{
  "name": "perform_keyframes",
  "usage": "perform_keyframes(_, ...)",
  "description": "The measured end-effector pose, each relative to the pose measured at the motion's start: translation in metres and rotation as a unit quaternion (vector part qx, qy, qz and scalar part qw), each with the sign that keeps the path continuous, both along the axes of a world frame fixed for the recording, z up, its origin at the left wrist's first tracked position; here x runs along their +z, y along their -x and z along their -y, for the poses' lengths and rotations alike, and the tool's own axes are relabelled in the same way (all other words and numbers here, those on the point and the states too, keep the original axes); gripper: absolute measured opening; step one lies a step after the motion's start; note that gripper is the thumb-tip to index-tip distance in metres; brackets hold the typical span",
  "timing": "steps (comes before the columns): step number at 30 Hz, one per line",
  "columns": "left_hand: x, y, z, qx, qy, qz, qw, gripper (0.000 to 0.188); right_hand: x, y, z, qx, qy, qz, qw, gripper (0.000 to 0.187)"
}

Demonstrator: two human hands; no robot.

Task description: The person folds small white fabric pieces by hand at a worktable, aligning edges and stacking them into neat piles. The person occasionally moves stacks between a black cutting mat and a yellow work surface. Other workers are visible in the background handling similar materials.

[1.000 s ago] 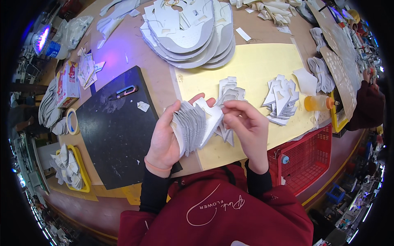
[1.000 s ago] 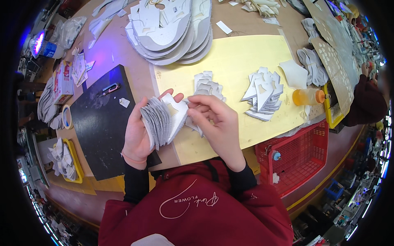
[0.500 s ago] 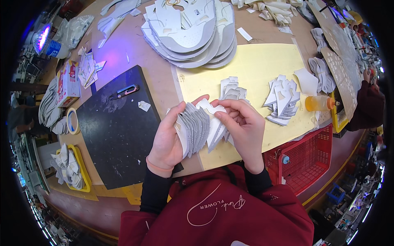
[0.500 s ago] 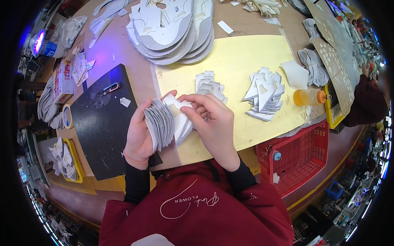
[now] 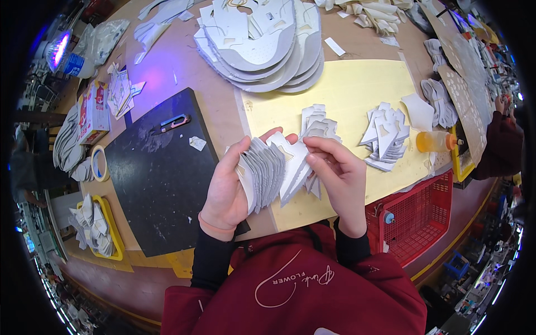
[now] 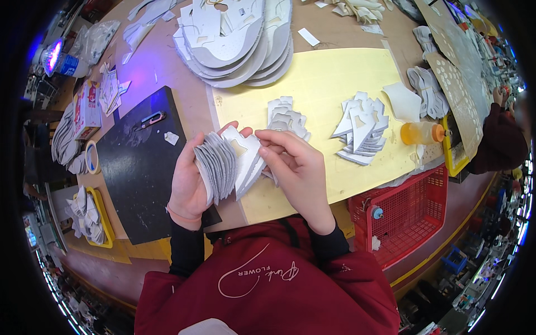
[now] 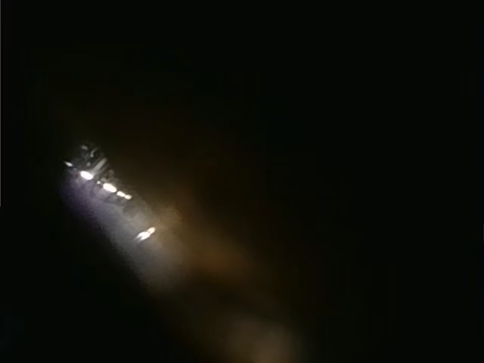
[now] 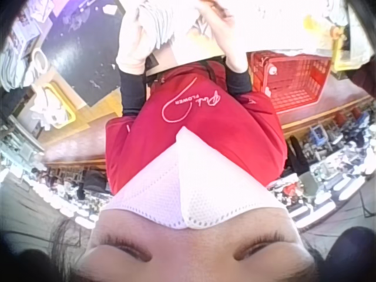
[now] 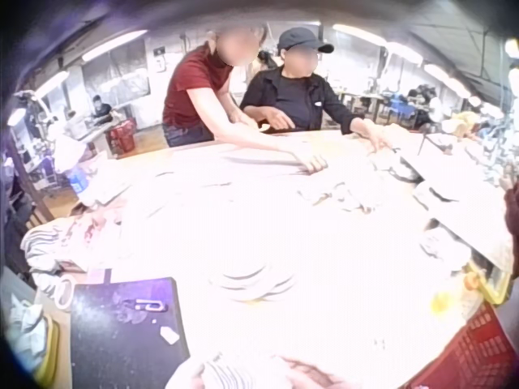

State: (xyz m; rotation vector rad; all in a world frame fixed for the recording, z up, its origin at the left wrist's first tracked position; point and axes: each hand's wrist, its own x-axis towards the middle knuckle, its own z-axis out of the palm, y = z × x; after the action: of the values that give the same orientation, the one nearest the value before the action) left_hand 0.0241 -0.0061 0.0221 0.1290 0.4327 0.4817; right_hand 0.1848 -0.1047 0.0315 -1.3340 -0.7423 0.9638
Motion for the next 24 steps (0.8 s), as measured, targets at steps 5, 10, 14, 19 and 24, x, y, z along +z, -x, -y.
perform_keyframes(5, 0.0, 0.001, -0.001, 0.003, -0.006, -0.001, 1.0, 0.06, -0.007, -0.005, 0.004, 0.007, -0.007, 0.009, 1.0, 0.027)
perform_keyframes(10, -0.001, 0.001, -0.001, 0.008, -0.008, -0.028, 1.0, 0.058, -0.007, -0.005, 0.004, 0.002, -0.016, 0.002, 1.0, 0.026)
perform_keyframes(14, -0.005, 0.003, -0.001, 0.021, 0.019, 0.002, 1.0, 0.057, -0.005, -0.003, 0.004, -0.014, -0.014, 0.045, 0.999, 0.022)
perform_keyframes(19, 0.001, 0.002, -0.002, -0.003, -0.016, -0.026, 1.0, 0.056, -0.005, -0.011, 0.012, -0.05, 0.0, 0.106, 0.993, 0.017)
perform_keyframes(24, -0.003, 0.007, -0.004, 0.005, -0.027, -0.028, 0.999, 0.056, -0.015, -0.029, 0.017, -0.09, 0.049, 0.235, 0.967, 0.02)
